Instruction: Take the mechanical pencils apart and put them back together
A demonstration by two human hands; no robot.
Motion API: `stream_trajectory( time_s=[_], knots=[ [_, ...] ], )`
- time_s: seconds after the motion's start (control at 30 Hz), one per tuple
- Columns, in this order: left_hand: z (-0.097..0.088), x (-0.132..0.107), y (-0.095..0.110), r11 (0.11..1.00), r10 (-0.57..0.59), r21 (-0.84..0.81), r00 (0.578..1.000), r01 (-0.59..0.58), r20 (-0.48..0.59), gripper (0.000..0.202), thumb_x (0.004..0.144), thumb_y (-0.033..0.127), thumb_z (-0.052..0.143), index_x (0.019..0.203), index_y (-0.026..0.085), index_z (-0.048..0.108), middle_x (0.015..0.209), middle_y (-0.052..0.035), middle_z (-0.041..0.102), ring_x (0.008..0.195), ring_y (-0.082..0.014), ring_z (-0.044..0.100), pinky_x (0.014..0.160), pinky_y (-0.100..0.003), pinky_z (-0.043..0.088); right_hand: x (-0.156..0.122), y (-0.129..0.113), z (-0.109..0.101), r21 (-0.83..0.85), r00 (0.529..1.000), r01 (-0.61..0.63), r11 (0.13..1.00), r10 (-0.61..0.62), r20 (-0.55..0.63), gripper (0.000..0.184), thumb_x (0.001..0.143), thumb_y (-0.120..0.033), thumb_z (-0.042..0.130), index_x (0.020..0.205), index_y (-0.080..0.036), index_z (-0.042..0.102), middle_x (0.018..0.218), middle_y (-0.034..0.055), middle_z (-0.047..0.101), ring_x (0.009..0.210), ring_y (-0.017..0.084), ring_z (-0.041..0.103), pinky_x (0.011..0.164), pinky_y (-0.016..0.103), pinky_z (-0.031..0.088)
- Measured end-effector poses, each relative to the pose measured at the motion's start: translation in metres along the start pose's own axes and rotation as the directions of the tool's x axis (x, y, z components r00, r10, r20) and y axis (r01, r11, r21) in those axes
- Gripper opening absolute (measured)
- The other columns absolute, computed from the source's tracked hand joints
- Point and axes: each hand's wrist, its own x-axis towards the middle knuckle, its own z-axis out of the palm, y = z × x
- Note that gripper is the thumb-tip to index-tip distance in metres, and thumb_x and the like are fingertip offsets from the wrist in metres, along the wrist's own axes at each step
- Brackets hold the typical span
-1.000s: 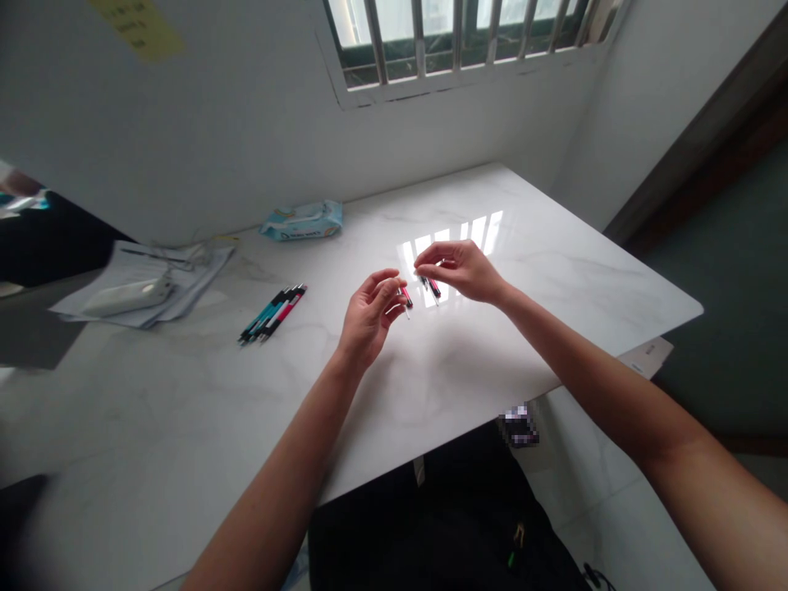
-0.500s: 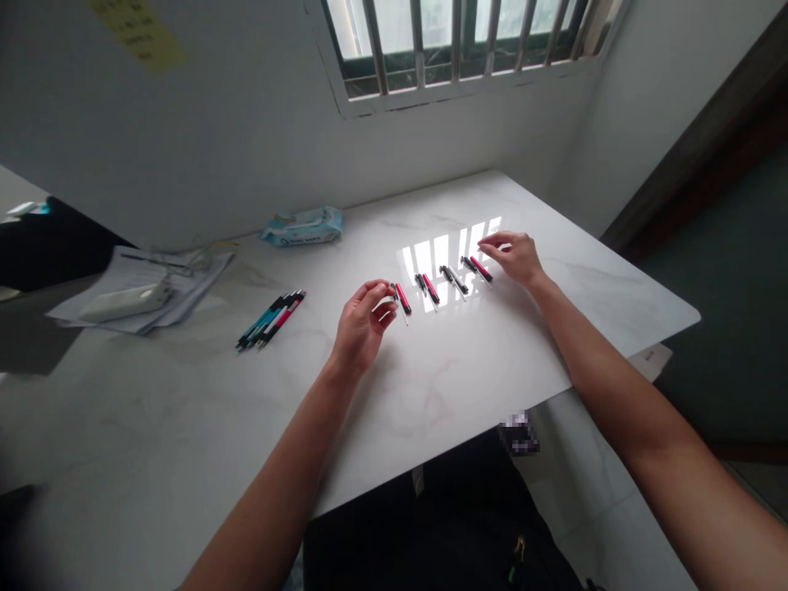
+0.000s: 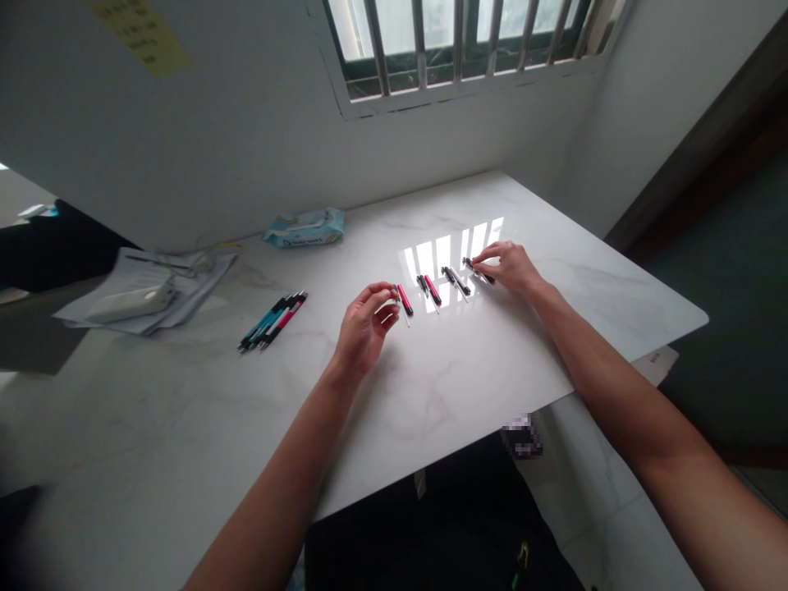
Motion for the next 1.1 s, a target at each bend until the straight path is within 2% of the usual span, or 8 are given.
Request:
stream_trajectory(
  time_s=[0.53, 0.63, 0.7, 0.8, 0.87, 0.9, 1.0, 1.1],
  knots=[
    [0.001, -0.001, 0.000, 1.000, 0.009, 0.019, 1.000, -0.009, -0.002, 0.023, 0.076, 0.033, 0.084, 0.095, 0.022, 0.076, 0.097, -0.0006, 0.072, 0.074, -0.0082, 0.061, 0.075, -0.023, 0.049, -0.002, 0.002, 0.005, -0.048, 0.999, 0.006, 0.999, -0.003, 0.051, 0.019, 0.091, -0.037, 0.078, 0.100, -0.027, 0.092, 0.112, 0.0059, 0.086, 0.106, 0.032, 0.071, 0.091, 0.045, 0.056],
    [-0.002, 0.002, -0.005, 0.994, 0.041, 0.099, 0.999, -0.041, -0.007, 0.022, 0.078, 0.035, 0.080, 0.096, 0.022, 0.077, 0.097, -0.0013, 0.073, 0.074, -0.0093, 0.062, 0.076, -0.024, 0.050, -0.002, 0.002, 0.005, -0.061, 0.999, 0.008, 0.998, -0.005, 0.043, 0.022, 0.091, -0.039, 0.078, 0.103, -0.027, 0.091, 0.114, 0.0066, 0.085, 0.106, 0.032, 0.070, 0.090, 0.045, 0.056],
    [-0.009, 0.007, -0.003, 0.964, 0.112, 0.246, 0.993, -0.103, -0.022, 0.021, 0.081, 0.036, 0.078, 0.096, 0.021, 0.077, 0.097, -0.0029, 0.076, 0.075, -0.0119, 0.063, 0.076, -0.026, 0.051, -0.003, 0.000, 0.005, -0.071, 1.000, 0.004, 0.997, -0.002, 0.029, 0.025, 0.092, -0.042, 0.076, 0.106, -0.026, 0.091, 0.114, 0.0077, 0.085, 0.106, 0.033, 0.070, 0.091, 0.046, 0.056],
    [-0.027, 0.015, 0.012, 0.791, 0.314, 0.573, 0.946, -0.215, -0.078, 0.019, 0.084, 0.035, 0.073, 0.096, 0.021, 0.079, 0.101, -0.0057, 0.080, 0.079, -0.0171, 0.068, 0.077, -0.030, 0.052, -0.004, -0.003, 0.003, -0.065, 1.000, -0.004, 0.998, 0.004, -0.001, 0.029, 0.095, -0.045, 0.072, 0.107, -0.026, 0.090, 0.112, 0.0082, 0.085, 0.106, 0.033, 0.071, 0.094, 0.047, 0.055],
    [-0.046, 0.020, 0.029, 0.588, 0.427, 0.781, 0.901, -0.209, -0.081, 0.019, 0.087, 0.032, 0.070, 0.100, 0.023, 0.081, 0.105, -0.0058, 0.082, 0.081, -0.0200, 0.071, 0.080, -0.032, 0.053, -0.004, -0.005, 0.003, -0.047, 1.000, -0.010, 0.999, 0.009, -0.029, 0.030, 0.096, -0.047, 0.071, 0.106, -0.026, 0.089, 0.111, 0.0081, 0.085, 0.106, 0.033, 0.071, 0.094, 0.048, 0.055],
    [-0.057, 0.021, 0.038, 0.455, 0.465, 0.866, 0.885, -0.207, -0.033, 0.019, 0.089, 0.031, 0.070, 0.102, 0.024, 0.081, 0.105, -0.0058, 0.082, 0.081, -0.0208, 0.071, 0.084, -0.034, 0.054, -0.005, -0.006, 0.003, -0.039, 0.999, -0.013, 0.999, 0.011, -0.043, 0.031, 0.096, -0.049, 0.070, 0.106, -0.026, 0.089, 0.111, 0.0082, 0.086, 0.107, 0.033, 0.071, 0.094, 0.048, 0.055],
    [-0.093, 0.023, 0.057, 0.072, 0.529, 0.983, 0.842, -0.167, 0.105, 0.019, 0.091, 0.026, 0.067, 0.102, 0.025, 0.082, 0.112, -0.0085, 0.081, 0.092, -0.0268, 0.073, 0.094, -0.040, 0.054, -0.004, -0.008, 0.003, -0.016, 0.997, -0.012, 1.000, 0.011, -0.079, 0.031, 0.095, -0.050, 0.071, 0.103, -0.027, 0.089, 0.110, 0.0088, 0.086, 0.108, 0.034, 0.071, 0.093, 0.049, 0.056],
    [-0.130, 0.021, 0.061, -0.104, 0.572, 0.995, 0.819, 0.012, 0.050, 0.028, 0.094, 0.022, 0.061, 0.112, 0.023, 0.082, 0.119, -0.0137, 0.079, 0.109, -0.0341, 0.073, 0.099, -0.044, 0.053, -0.002, -0.013, 0.005, -0.014, 0.994, -0.004, 1.000, 0.003, -0.111, 0.025, 0.094, -0.045, 0.072, 0.101, -0.027, 0.088, 0.106, 0.0087, 0.086, 0.106, 0.034, 0.071, 0.094, 0.051, 0.057]
  ],
)
